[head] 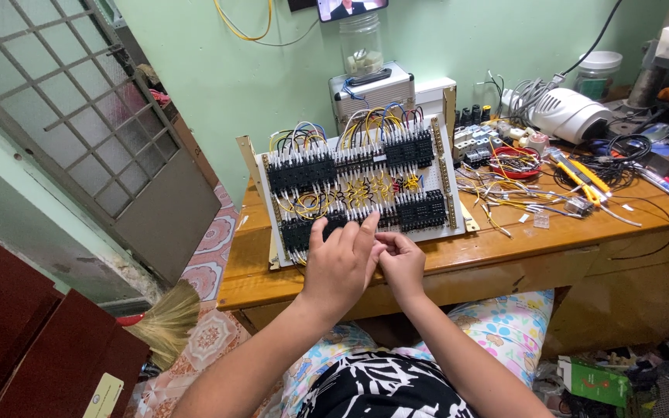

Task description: Connecting multiple wires to a terminal block on a circuit board using a screwdriver.

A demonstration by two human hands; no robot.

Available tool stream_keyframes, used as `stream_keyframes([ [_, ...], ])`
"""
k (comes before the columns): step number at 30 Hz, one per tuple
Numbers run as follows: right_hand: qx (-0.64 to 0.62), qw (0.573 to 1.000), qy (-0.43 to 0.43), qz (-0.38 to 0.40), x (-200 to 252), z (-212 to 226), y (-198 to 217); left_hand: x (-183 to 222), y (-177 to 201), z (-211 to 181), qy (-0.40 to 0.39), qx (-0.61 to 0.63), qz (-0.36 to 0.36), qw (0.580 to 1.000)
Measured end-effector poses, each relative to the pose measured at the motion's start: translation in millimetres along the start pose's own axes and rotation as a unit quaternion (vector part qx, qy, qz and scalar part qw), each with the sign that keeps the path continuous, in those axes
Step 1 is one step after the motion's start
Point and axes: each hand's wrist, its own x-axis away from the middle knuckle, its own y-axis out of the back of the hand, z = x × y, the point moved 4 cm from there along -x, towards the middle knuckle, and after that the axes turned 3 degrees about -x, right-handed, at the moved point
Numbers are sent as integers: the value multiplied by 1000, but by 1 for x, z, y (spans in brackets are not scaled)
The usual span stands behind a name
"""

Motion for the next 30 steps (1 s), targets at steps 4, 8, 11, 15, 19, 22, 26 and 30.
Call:
stream_keyframes([
  [4,-2,1000,-3,7,1,3,-1,5,-8,0,-30,-21,1,999],
  [8,-6,1000,-17,4,2,2,1,1,-1,-3,-4,-47,-23,999],
  [11,-18,999,-28,13,3,10,1,-1,2,-2,-5,-30,-20,999],
  [15,-12,999,-35,7,0,2,4,5,-15,4,-10,-57,-47,997],
  [19,-9,999,-47,24,-2,-2,3,-3,0,-2,6,13,-16,1000],
  [22,-14,998,-52,29,-1,-1,4,2,-12,2,-19,-45,-69,996],
  [26,-15,998,-43,31,-4,1,5,-10,2,7,-3,23,-24,999],
  [30,-24,998,-41,37,-6,-4,5,-10,-3,14,-35,66,-28,997],
])
